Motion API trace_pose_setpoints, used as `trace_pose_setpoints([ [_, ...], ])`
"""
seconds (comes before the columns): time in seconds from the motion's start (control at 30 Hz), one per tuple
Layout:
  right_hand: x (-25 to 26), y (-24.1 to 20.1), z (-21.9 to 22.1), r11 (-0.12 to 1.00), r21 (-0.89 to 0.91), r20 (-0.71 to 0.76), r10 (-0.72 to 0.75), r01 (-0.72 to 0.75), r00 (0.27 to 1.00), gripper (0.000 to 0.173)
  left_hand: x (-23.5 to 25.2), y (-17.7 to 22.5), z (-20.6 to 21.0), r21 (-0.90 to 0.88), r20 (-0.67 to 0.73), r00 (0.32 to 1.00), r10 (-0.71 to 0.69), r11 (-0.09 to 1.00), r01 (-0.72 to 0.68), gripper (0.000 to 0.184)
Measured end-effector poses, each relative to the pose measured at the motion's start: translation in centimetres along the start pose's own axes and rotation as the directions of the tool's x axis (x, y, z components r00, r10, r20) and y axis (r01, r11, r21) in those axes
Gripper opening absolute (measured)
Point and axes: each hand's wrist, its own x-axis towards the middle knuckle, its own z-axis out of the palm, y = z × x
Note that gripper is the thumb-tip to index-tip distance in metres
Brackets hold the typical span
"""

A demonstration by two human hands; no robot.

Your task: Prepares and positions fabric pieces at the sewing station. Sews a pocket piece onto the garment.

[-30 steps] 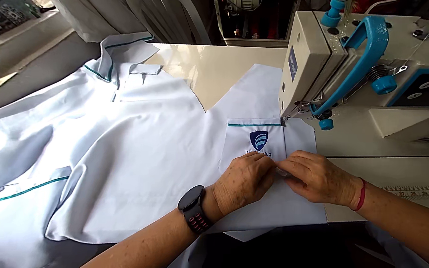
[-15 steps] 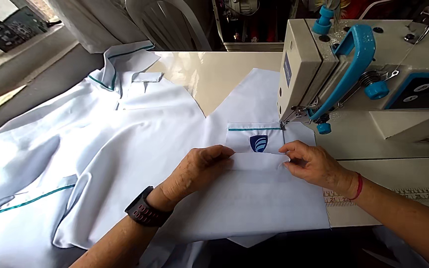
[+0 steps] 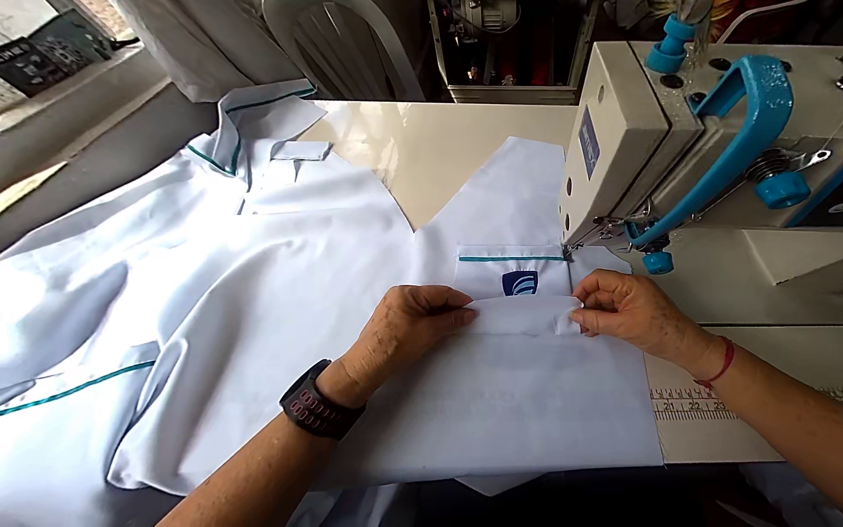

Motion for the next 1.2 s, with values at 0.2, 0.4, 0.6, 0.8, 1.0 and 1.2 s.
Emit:
trace_pose_setpoints([
  [0.2,0.1,-0.1,0.1,1.0,-0.007,-0.009,0.011,-0.011,1.0,0.013,0.3,0.1,0.0,-0.091,0.006,0.999,-0.04,0.995,0.04,0.016],
  [0.4,0.0,0.4,0.2,0.997,-0.018,-0.01,-0.074,0.074,0.997,0.011,0.2,0.5,-0.2,-0.119,0.003,0.996,-0.093,0.989,0.092,0.02],
  [0.6,-0.2,0.6,0.1,0.981,-0.132,-0.005,-0.142,0.14,0.99,0.014,0.4,0.8,-0.3,-0.114,0.019,0.993,-0.118,0.986,0.119,0.023],
  [0.8,-0.3,0.8,0.0,0.933,-0.276,0.024,-0.231,0.229,0.973,0.018,0.1,0.3,-0.4,-0.003,0.066,0.996,-0.064,0.998,0.064,0.019],
  [1.0,-0.7,-0.5,1.3,0.963,-0.267,-0.071,-0.056,0.035,0.996,0.005,-0.2,-0.2,0.4,0.003,0.009,1.0,-0.004,1.0,0.004,0.009],
  [1.2,-0.1,-0.9,0.8,0.987,-0.134,-0.046,0.078,-0.083,0.996,0.023,-0.4,-0.1,0.6,-0.03,0.024,0.999,-0.038,0.999,0.039,0.04],
])
